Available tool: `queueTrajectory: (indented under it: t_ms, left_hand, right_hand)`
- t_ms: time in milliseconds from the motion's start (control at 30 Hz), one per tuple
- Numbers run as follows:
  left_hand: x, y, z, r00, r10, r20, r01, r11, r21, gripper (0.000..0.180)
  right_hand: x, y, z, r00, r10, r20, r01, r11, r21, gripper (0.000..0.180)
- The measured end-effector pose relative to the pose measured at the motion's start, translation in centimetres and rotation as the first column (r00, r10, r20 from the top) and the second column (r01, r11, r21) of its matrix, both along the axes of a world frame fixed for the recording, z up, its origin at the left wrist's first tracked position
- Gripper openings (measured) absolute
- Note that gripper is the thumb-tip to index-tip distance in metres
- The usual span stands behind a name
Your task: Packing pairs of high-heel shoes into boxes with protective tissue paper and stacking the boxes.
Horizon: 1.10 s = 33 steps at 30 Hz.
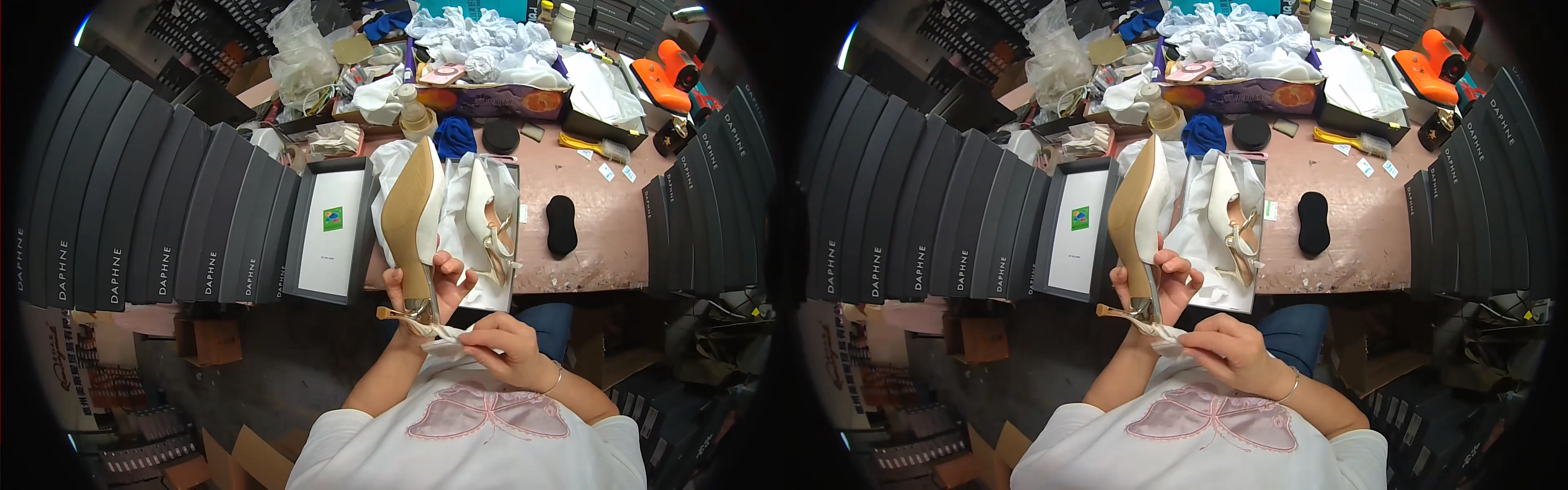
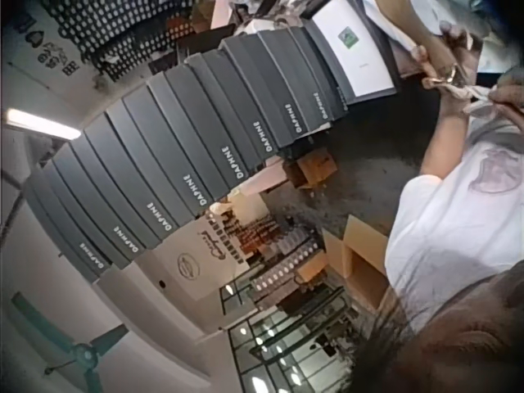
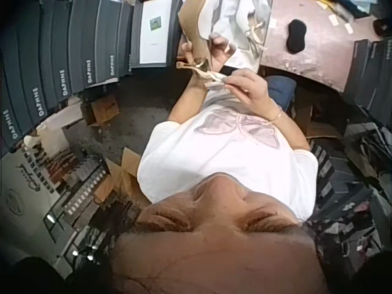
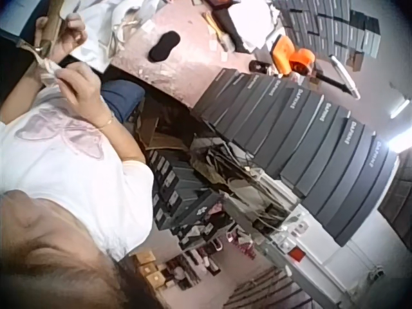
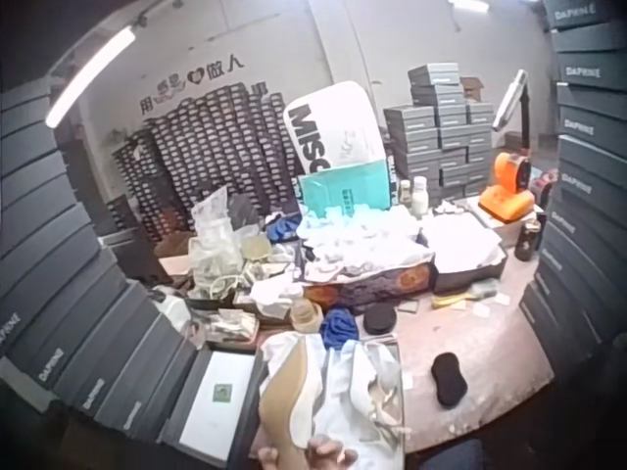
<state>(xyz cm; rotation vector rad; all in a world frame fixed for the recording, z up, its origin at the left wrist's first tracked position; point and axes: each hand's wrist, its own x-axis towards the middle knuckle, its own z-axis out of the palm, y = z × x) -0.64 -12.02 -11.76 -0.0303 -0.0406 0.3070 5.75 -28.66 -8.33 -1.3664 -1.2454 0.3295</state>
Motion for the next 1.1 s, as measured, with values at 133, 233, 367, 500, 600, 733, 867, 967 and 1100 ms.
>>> queueTrajectory:
  t_ms: [133,233,367,500,600,733,867,967,1100]
  left_hand:
    - [0.2,-0.4,-0.4,1.000,-0.007,0.025,0.007,1.000,0.026,0.061]
    - [0.1,-0.6,-1.0,1.000,0.007,0.007,-0.007,1.000,0.012,0.056]
    - [-0.2,-1.0,-0.7,0.995,0.082,-0.063,-0.080,0.996,0.037,0.045]
    - [-0.4,-1.8,-0.6,0.983,0.102,-0.151,-0.092,0.993,0.070,0.046]
    - [0.0,-0.7,-1.7,0.994,0.071,-0.080,-0.074,0.997,-0.037,0.049]
    - [0.5,-0.6,-1.4,0.997,0.065,-0.035,-0.067,0.996,-0.055,0.059]
    - [0.5,-0.7,-0.2,0.999,0.044,-0.010,-0.043,0.995,0.084,0.043]
    - [0.7,-1.1,0.3,0.999,0.043,-0.027,-0.040,0.993,0.110,0.038]
    - [0.3,-1.9,0.2,0.994,0.060,-0.093,-0.050,0.994,0.101,0.038]
  right_hand:
    - [-0.3,1.7,-0.1,0.971,-0.006,0.241,-0.018,0.995,0.097,0.033]
    - [-0.6,2.8,-0.6,0.924,-0.036,0.381,-0.006,0.994,0.108,0.037]
    - [0.0,3.9,-0.8,0.924,-0.085,0.373,0.049,0.993,0.105,0.037]
    - [-0.1,4.1,-0.4,0.950,-0.108,0.293,0.090,0.993,0.073,0.035]
    - [-1.4,3.2,-1.3,0.941,-0.055,0.334,0.024,0.995,0.097,0.039]
    - [-0.9,3.8,-1.5,0.959,-0.050,0.279,0.022,0.995,0.101,0.040]
    - [-0.5,2.4,-1.1,0.983,-0.078,0.165,0.060,0.992,0.112,0.043]
    - [0.4,2.3,-0.1,0.977,-0.124,0.171,0.101,0.985,0.137,0.043]
    - [0.2,3.2,-0.4,0.943,-0.103,0.317,0.068,0.991,0.120,0.043]
